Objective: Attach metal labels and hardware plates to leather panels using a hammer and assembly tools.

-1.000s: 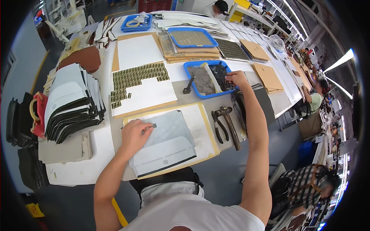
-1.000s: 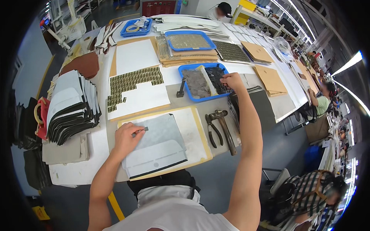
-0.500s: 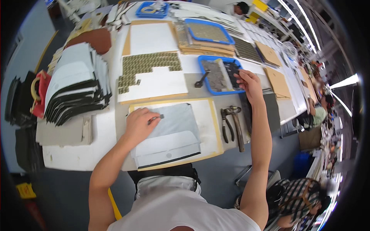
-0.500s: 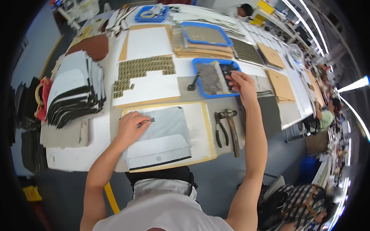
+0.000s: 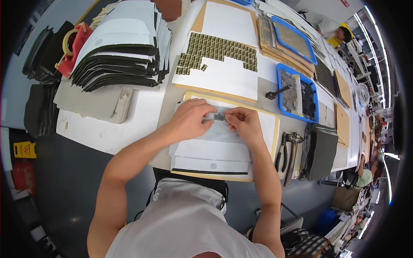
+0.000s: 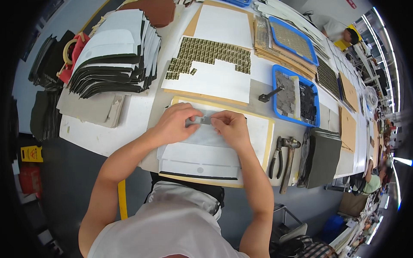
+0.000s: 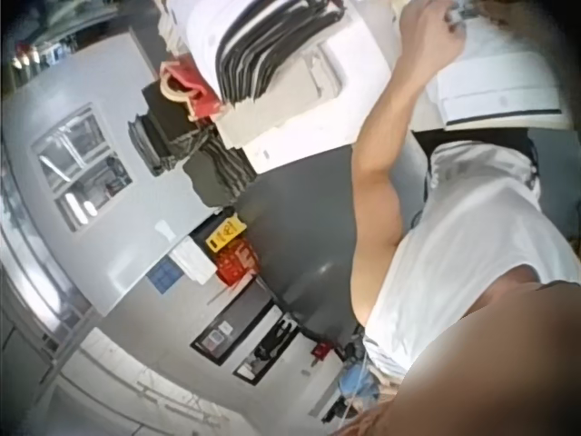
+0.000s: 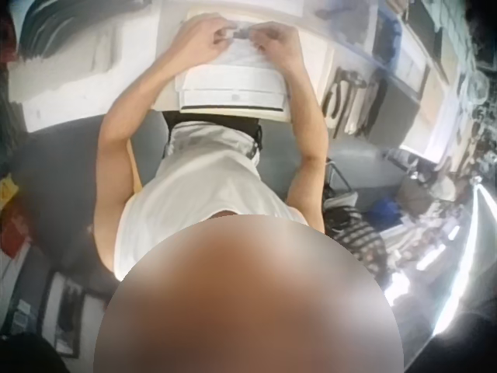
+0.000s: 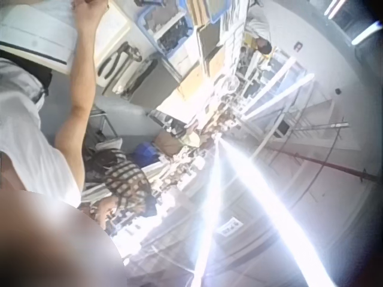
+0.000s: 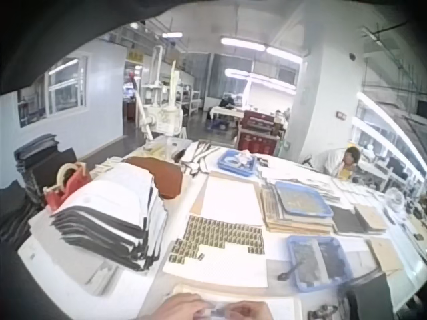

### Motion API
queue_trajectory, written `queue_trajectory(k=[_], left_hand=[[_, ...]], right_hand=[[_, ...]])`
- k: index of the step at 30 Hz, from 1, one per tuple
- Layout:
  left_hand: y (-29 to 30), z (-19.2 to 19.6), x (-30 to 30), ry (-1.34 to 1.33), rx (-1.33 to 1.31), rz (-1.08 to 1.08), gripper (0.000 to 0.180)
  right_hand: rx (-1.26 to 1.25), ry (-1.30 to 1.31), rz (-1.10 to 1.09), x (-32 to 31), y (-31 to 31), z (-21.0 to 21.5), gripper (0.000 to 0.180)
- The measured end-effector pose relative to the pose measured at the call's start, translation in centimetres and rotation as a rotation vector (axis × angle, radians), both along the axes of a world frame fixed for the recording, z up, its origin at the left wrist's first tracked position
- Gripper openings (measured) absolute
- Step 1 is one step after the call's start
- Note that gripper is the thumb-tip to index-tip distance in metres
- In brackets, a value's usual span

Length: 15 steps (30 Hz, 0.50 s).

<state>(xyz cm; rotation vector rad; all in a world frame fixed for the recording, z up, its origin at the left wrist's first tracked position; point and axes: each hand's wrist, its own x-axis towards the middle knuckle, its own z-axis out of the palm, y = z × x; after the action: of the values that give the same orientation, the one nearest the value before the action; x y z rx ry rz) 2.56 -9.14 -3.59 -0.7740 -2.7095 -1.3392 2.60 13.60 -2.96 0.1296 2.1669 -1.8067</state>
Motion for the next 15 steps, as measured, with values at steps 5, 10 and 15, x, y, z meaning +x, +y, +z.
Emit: queue_trajectory(k=[5, 10, 15], left_hand=[[-0.1, -0.5, -0.1, 0.055, 0.015, 0.0, 0.023], [0.1, -0.6, -0.2, 0.035, 0.024, 0.015, 0.019], [0.1, -0.4, -0.3, 0.041, 0.005, 0.017, 0.015]], right_hand=[[0.133, 0.018, 0.015, 0.1, -1.1, 0.3, 0.011], [0.206, 0.03, 0.023, 0.1, -1.2, 0.0, 0.012], [0.305, 0.126, 0.025, 0.4, -1.7, 0.3, 0.013]])
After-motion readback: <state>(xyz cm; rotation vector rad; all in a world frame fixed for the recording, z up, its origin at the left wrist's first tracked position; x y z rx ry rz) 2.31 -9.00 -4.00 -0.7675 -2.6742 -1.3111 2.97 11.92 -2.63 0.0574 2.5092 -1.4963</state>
